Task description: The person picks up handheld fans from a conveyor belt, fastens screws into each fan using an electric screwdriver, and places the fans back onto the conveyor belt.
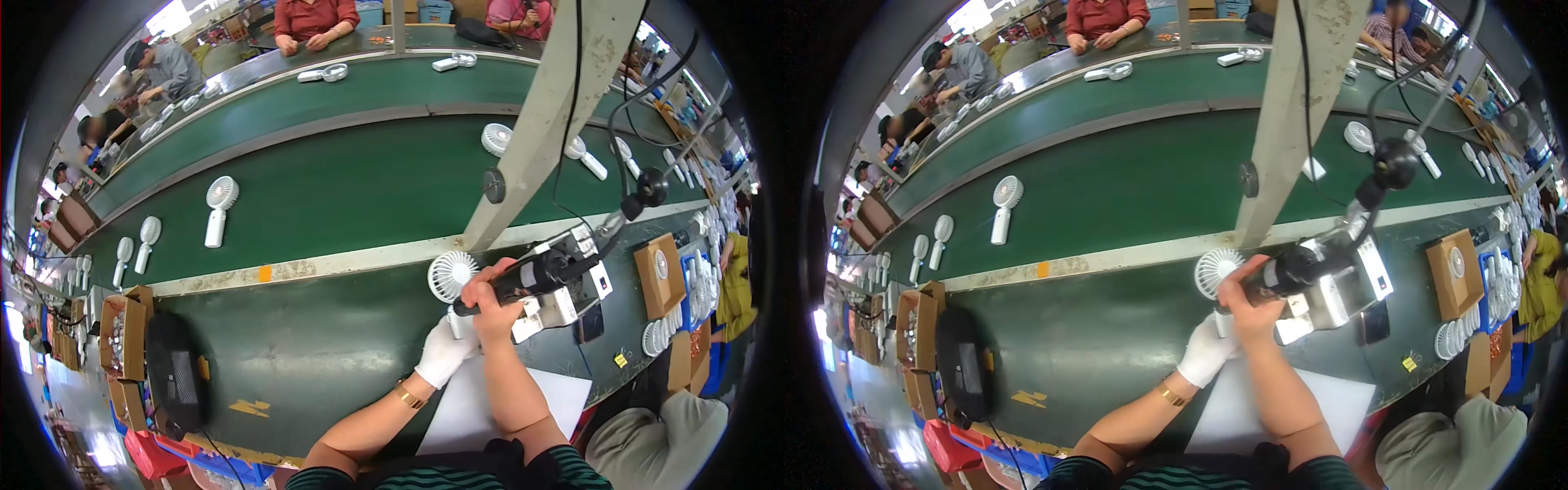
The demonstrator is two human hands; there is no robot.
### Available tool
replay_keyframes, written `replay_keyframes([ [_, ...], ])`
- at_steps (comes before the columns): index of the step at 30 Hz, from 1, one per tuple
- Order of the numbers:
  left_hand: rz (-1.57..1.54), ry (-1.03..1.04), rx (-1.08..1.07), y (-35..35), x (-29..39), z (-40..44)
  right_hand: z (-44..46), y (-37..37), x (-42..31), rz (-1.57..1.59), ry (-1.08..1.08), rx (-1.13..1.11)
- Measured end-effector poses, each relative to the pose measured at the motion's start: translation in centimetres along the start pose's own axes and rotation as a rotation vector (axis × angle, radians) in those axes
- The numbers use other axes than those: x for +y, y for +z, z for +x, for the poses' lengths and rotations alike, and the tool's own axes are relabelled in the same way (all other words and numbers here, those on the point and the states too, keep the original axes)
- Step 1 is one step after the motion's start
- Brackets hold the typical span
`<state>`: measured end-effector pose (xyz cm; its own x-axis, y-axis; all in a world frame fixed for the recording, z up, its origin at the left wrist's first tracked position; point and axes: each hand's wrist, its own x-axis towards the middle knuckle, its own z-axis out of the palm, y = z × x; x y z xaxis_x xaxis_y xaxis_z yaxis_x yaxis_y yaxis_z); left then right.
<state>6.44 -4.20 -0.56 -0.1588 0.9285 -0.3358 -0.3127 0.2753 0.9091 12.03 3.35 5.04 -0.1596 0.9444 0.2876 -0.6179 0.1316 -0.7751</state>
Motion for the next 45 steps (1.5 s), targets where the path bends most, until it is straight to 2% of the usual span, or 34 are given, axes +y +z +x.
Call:
replay_keyframes([
  [1,0.046,0.004,0.005,-0.2,-0.4,0.3,0.0,0.2,-0.1,-0.025,0.017,0.003],
  [2,-0.036,-0.014,-0.017,-0.4,-0.8,0.3,0.0,0.6,-0.3,-0.126,0.021,0.037],
  [5,-0.273,-0.034,-0.080,0.0,1.5,-1.1,0.0,1.3,-1.1,-0.165,-0.006,0.054],
  [7,-0.324,-0.033,-0.069,0.1,1.8,-1.2,0.0,2.1,-3.4,-0.194,-0.106,0.202],
  [9,-0.438,-0.012,-0.054,-0.9,2.6,-1.0,0.6,0.5,-5.9,-0.279,-0.306,0.180],
  [10,-0.171,0.074,0.065,-1.9,3.0,0.3,1.2,-0.3,-6.7,-0.359,-0.372,0.133],
  [12,0.375,0.209,0.311,-4.1,4.0,4.2,1.6,-0.7,-7.1,-0.481,-0.374,0.077],
  [15,0.703,0.412,0.501,-7.2,9.2,7.3,1.6,-0.1,-6.2,-0.536,-0.273,0.077],
  [17,1.020,0.566,0.654,-9.8,10.0,9.4,1.6,-0.5,-5.5,-0.532,-0.213,0.047],
  [18,1.160,0.504,0.725,-10.5,9.9,9.3,1.5,-0.3,-5.7,-0.528,-0.191,0.034],
  [20,1.249,0.477,0.706,-11.8,9.2,8.2,1.5,-1.0,-5.3,-0.586,-0.206,-0.031],
  [22,1.214,0.465,0.492,-11.6,9.0,7.1,1.7,-1.0,-5.1,-0.600,-0.215,-0.031],
  [24,1.414,0.479,0.406,-10.0,8.4,5.1,1.8,-1.2,-5.2,-0.616,-0.192,-0.018],
  [26,1.406,0.618,0.445,-8.5,6.6,3.5,1.7,-0.6,-5.6,-0.685,-0.183,0.009],
  [28,1.369,0.558,0.240,-7.5,6.2,2.1,1.6,-0.5,-5.8,-0.680,-0.190,-0.003],
  [33,1.288,0.735,0.138,-6.8,3.6,1.3,1.5,-0.2,-5.8,-0.638,-0.177,0.002],
  [36,1.215,0.762,-0.172,-9.7,4.3,1.5,1.5,0.1,-6.0,-0.606,-0.163,0.017],
  [37,1.133,0.719,-0.380,-11.5,5.5,2.3,1.5,0.1,-5.9,-0.598,-0.181,0.012],
  [38,0.925,0.604,-0.438,-13.5,7.5,1.8,1.5,0.0,-5.8,-0.592,-0.195,0.006],
  [39,0.821,0.579,-0.350,-15.9,8.4,2.1,1.6,-0.4,-5.7,-0.597,-0.222,-0.018],
  [40,0.870,0.452,-0.201,-18.1,11.6,0.9,1.8,-0.8,-5.5,-0.602,-0.249,-0.041],
  [41,0.956,0.618,0.041,-21.8,11.6,2.1,1.9,-1.1,-5.3,-0.606,-0.274,-0.062],
  [42,0.996,0.617,0.276,-25.3,12.8,2.3,1.8,-0.7,-5.3,-0.612,-0.263,-0.035],
  [45,1.062,0.379,0.976,-36.6,15.9,2.0,1.6,-0.4,-5.6,-0.615,-0.183,0.051],
])
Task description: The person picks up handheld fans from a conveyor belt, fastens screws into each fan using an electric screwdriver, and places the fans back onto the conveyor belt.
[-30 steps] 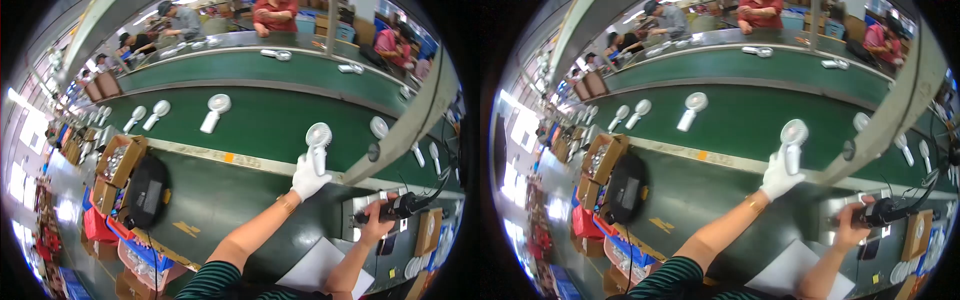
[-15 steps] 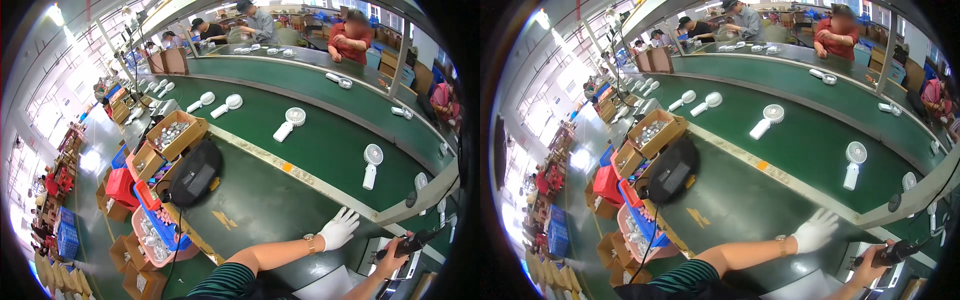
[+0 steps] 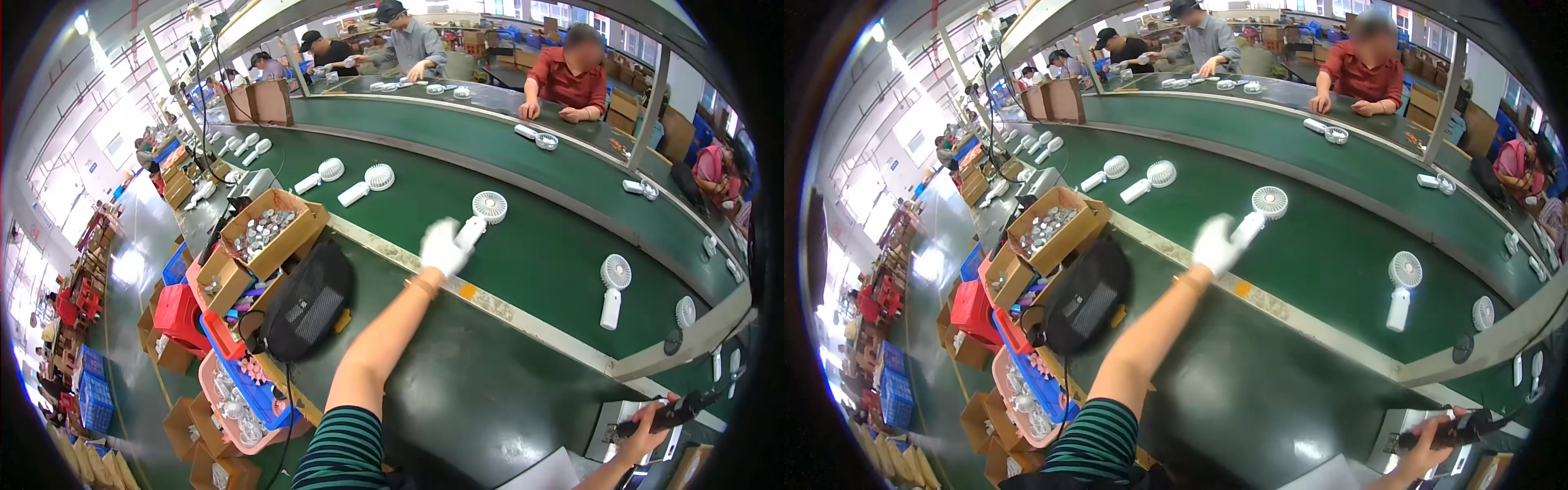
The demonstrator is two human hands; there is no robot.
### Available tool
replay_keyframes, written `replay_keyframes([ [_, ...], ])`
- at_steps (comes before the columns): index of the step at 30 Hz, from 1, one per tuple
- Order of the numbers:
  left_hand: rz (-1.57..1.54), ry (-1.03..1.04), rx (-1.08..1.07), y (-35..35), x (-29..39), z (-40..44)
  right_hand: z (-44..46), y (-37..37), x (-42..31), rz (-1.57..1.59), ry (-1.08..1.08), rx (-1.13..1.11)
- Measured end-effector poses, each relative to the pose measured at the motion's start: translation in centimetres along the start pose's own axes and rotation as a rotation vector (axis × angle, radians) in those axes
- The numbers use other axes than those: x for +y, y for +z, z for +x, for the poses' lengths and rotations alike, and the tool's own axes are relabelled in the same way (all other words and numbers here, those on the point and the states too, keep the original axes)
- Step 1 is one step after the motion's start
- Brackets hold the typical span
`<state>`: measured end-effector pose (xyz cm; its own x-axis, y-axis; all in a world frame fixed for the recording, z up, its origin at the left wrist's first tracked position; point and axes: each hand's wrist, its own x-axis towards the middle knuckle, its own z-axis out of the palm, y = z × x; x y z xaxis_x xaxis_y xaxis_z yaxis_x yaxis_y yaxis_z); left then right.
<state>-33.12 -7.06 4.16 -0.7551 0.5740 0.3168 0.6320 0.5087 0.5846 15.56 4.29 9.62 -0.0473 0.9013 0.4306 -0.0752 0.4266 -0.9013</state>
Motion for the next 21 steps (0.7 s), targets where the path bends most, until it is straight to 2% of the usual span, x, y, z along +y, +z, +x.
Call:
replay_keyframes([
  [3,0.318,-0.413,0.211,-2.7,-8.1,3.6,0.4,-1.0,1.8,-0.077,-0.037,-0.016],
  [5,0.466,-0.533,0.221,-3.8,-13.5,4.8,0.7,-2.2,3.3,-0.064,-0.041,0.002],
  [7,0.431,-0.570,0.356,-5.1,-16.0,5.5,0.1,0.1,1.2,-0.067,0.084,0.169],
  [9,0.454,-0.554,0.319,-6.2,-18.1,6.7,-0.3,2.2,-0.5,-0.013,0.072,0.182],
  [14,0.473,-0.613,0.286,-7.5,-21.2,9.2,-0.1,2.6,-1.5,-0.110,-0.021,0.206],
  [16,0.531,-0.571,0.210,-7.6,-22.2,9.4,-0.1,1.5,-1.9,-0.105,-0.063,0.197],
  [19,0.507,-0.461,0.103,-9.0,-18.0,9.5,-0.3,-0.9,-1.9,-0.074,-0.128,0.164],
  [21,0.449,-0.363,0.003,-9.2,-18.6,9.3,-0.1,-2.8,-0.2,-0.091,-0.038,0.219],
])
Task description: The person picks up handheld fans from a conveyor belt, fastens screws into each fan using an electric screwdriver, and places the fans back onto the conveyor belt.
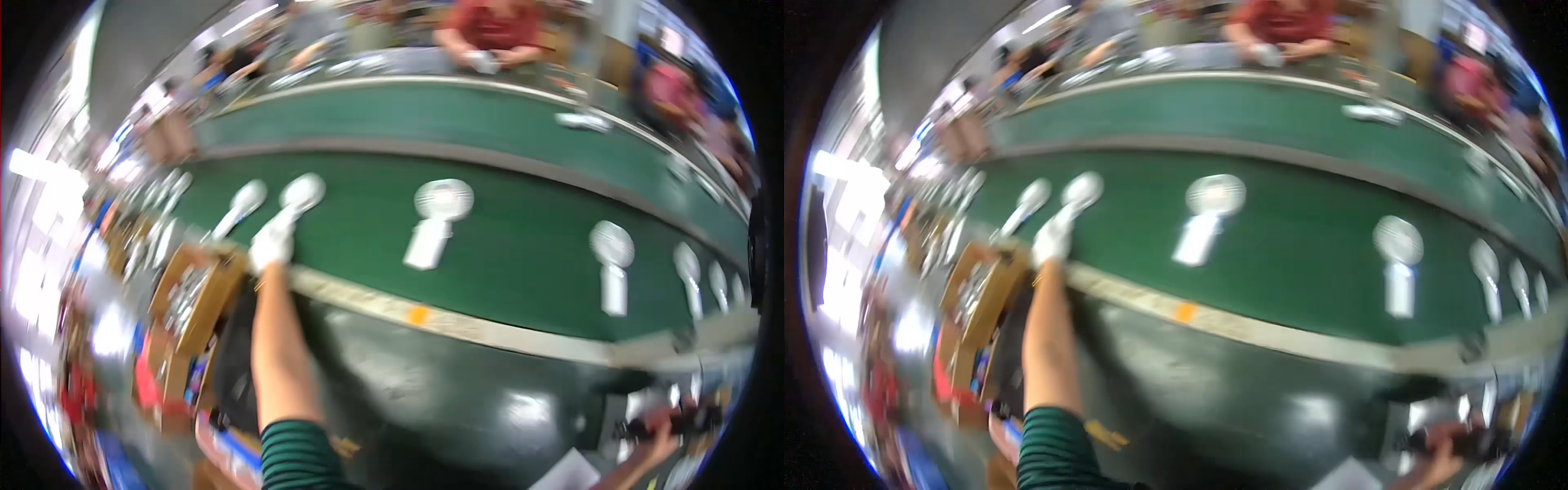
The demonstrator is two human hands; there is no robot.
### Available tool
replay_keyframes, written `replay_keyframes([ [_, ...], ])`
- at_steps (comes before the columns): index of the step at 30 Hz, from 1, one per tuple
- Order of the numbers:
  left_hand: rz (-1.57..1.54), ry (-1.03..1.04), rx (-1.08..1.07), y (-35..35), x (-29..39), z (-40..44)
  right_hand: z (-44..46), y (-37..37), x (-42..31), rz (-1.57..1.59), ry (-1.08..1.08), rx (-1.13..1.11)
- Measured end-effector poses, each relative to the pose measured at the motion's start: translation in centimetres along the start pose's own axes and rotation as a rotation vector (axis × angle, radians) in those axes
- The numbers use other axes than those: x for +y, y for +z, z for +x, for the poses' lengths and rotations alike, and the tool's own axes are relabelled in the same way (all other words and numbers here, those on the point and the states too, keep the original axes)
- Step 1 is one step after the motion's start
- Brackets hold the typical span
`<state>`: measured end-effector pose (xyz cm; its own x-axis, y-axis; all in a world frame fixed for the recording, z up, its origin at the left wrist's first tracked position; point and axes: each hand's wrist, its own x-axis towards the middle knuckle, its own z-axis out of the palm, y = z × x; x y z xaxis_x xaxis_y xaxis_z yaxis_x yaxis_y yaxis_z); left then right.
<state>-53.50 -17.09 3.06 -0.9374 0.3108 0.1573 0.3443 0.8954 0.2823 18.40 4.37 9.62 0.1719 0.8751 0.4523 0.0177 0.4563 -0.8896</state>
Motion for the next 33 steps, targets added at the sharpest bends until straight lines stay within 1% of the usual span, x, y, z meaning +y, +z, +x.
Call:
replay_keyframes([
  [1,-0.037,0.033,-0.042,0.5,-0.4,0.0,-0.1,-1.1,1.4,0.049,0.079,0.026],
  [2,-0.104,0.057,-0.077,1.4,-0.5,0.4,-0.5,-2.1,2.9,0.176,0.179,0.057],
  [3,-0.194,0.064,-0.107,2.8,-0.3,0.9,-1.0,-2.9,4.5,0.395,0.309,0.089],
  [4,-0.323,0.051,-0.137,4.3,0.1,1.1,-1.3,-3.3,5.5,0.566,0.414,0.086],
  [5,-0.493,0.006,-0.179,5.7,0.7,1.4,-1.5,-2.9,6.4,0.633,0.471,0.048],
  [8,-1.118,-0.193,-0.339,9.2,4.3,0.3,-0.9,2.4,0.9,-0.063,0.238,-0.203],
  [9,-1.198,-0.268,-0.576,3.0,7.3,-4.6,-0.5,1.6,-0.2,-0.177,0.191,-0.303],
  [10,-1.388,-0.180,-0.554,5.7,7.3,-3.4,-0.3,1.9,-1.6,-0.167,0.178,-0.315],
  [11,-1.466,-0.192,-0.568,5.4,10.3,-4.2,-0.2,2.2,-3.0,-0.157,0.166,-0.326],
  [12,-1.540,-0.214,-0.581,3.7,13.1,-6.9,-0.1,2.1,-3.4,-0.212,0.206,-0.358],
  [13,-1.629,-0.065,-0.551,1.1,16.4,-11.4,0.0,2.0,-3.7,-0.268,0.245,-0.393],
  [14,-1.714,0.077,-0.523,-2.1,19.8,-17.4,0.2,1.7,-3.9,-0.204,0.202,-0.416],
  [15,-1.794,0.210,-0.490,-4.2,22.4,-21.9,0.2,1.5,-4.2,-0.167,0.207,-0.433],
  [16,-1.957,0.092,-0.627,-4.8,24.3,-24.3,0.2,1.1,-3.5,-0.125,0.126,-0.444],
  [18,-2.258,-0.207,-0.884,-5.1,26.4,-27.8,0.3,1.3,-2.9,-0.107,0.042,-0.447],
  [19,-2.475,-0.396,-1.350,-4.8,26.8,-29.5,0.2,1.3,-2.7,-0.078,0.052,-0.439],
  [20,-2.613,-0.619,-1.862,-4.1,27.3,-31.1,0.3,1.3,-2.6,-0.051,0.059,-0.433],
  [21,-2.380,-0.245,-1.862,-1.7,28.0,-32.3,0.3,1.3,-2.8,-0.041,0.081,-0.452],
  [22,-2.127,0.083,-1.820,-1.1,29.0,-34.4,0.5,0.9,-3.6,-0.063,0.068,-0.462],
  [23,-1.766,0.158,-1.548,-1.4,28.6,-36.3,0.5,0.9,-3.4,-0.024,0.045,-0.447],
  [24,-1.407,0.217,-1.268,-3.3,29.2,-39.4,0.5,1.1,-3.1,0.018,0.020,-0.435],
  [25,-1.440,0.160,-1.334,-2.9,29.4,-41.9,0.3,1.1,-2.8,-0.026,0.002,-0.393],
  [27,-1.519,0.026,-1.434,0.5,30.0,-46.6,-0.3,1.7,-2.1,-0.100,-0.034,-0.336],
  [28,-1.564,-0.051,-1.468,2.1,30.1,-48.2,-0.7,2.1,-1.5,-0.133,-0.146,-0.229],
  [30,-1.664,-0.111,-1.649,4.2,29.9,-50.0,-0.3,1.5,-2.7,-0.109,0.010,-0.326],
  [32,-1.697,-0.232,-1.584,3.8,30.4,-51.8,-0.5,1.9,-2.3,-0.028,0.172,-0.342],
  [33,-1.694,-0.226,-1.573,3.2,30.5,-52.0,-0.4,2.0,-2.2,0.017,0.237,-0.359],
])
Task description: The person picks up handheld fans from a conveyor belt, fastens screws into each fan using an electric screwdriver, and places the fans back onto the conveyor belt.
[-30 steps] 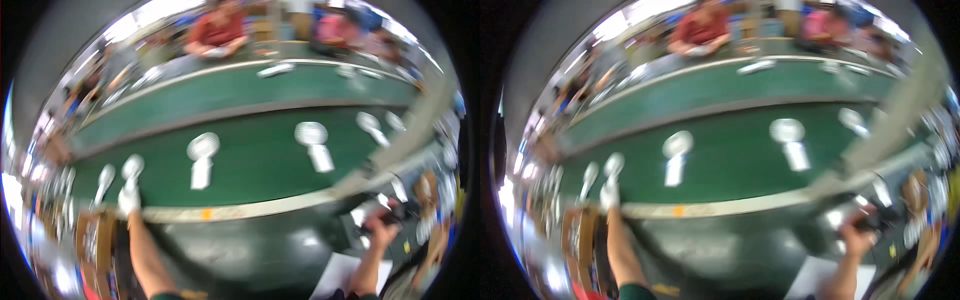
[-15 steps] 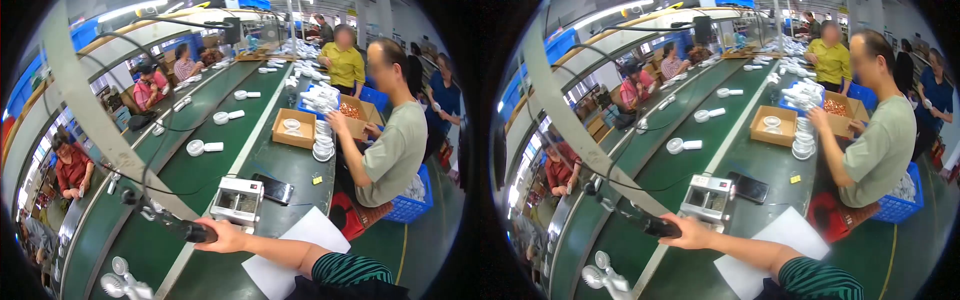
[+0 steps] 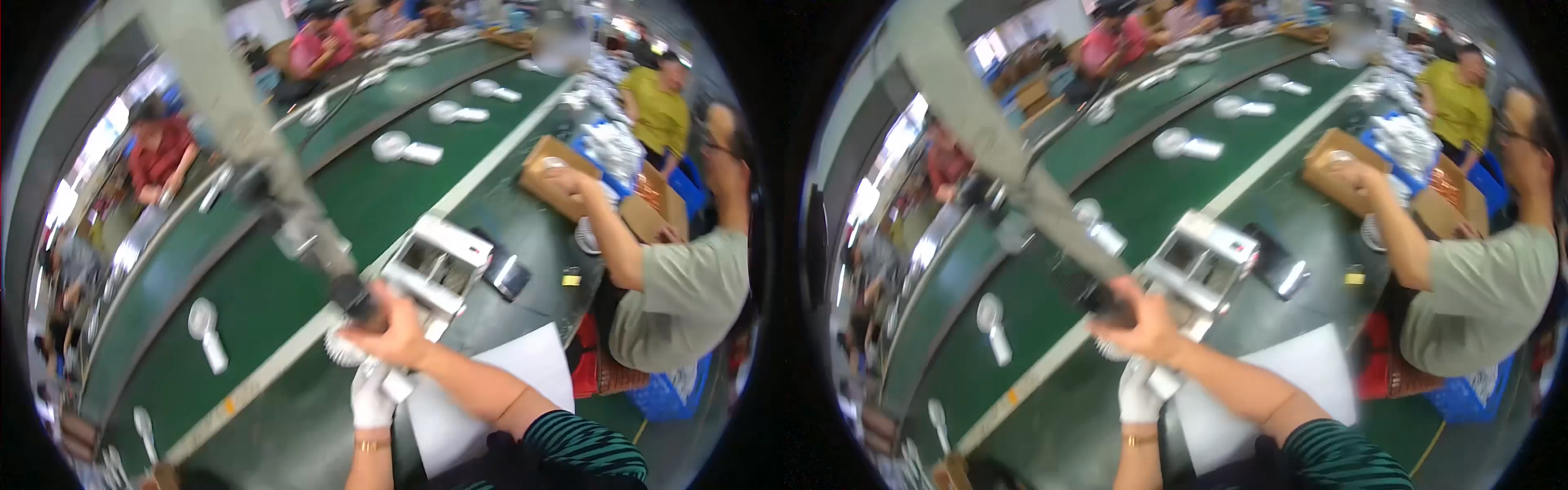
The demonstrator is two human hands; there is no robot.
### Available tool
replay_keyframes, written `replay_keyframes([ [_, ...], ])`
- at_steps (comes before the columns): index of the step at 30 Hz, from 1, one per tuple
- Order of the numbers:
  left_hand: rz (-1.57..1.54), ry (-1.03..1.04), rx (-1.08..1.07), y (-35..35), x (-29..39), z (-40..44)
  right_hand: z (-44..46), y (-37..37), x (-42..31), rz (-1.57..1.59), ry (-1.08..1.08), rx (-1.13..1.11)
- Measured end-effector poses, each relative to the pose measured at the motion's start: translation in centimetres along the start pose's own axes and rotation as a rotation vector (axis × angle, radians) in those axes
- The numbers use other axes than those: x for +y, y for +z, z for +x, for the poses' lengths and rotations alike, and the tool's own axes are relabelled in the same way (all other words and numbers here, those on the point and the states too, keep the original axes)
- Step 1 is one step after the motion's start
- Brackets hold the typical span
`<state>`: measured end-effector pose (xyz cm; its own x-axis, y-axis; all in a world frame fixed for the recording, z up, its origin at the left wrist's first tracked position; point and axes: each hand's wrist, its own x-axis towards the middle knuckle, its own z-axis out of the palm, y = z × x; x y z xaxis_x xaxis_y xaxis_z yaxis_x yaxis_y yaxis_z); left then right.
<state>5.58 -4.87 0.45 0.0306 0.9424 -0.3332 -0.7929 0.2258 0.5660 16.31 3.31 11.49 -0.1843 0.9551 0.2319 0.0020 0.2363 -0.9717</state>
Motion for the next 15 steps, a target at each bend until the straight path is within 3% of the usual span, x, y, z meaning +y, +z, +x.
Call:
replay_keyframes([
  [1,0.000,0.004,0.000,0.4,0.1,-0.1,0.2,0.1,0.3,0.040,0.058,-0.023],
  [3,-0.023,-0.008,0.000,0.2,0.4,-0.1,0.4,1.4,2.5,0.427,0.005,0.016],
  [5,-0.040,-0.025,-0.001,-1.0,0.2,0.3,0.4,1.7,1.8,0.519,-0.021,0.007],
  [9,-0.071,-0.034,0.013,-0.6,0.6,0.2,0.6,2.2,2.4,0.543,-0.127,-0.007],
  [15,-0.097,-0.045,0.018,-0.6,0.9,0.1,0.7,2.6,3.3,0.567,-0.114,-0.049],
])
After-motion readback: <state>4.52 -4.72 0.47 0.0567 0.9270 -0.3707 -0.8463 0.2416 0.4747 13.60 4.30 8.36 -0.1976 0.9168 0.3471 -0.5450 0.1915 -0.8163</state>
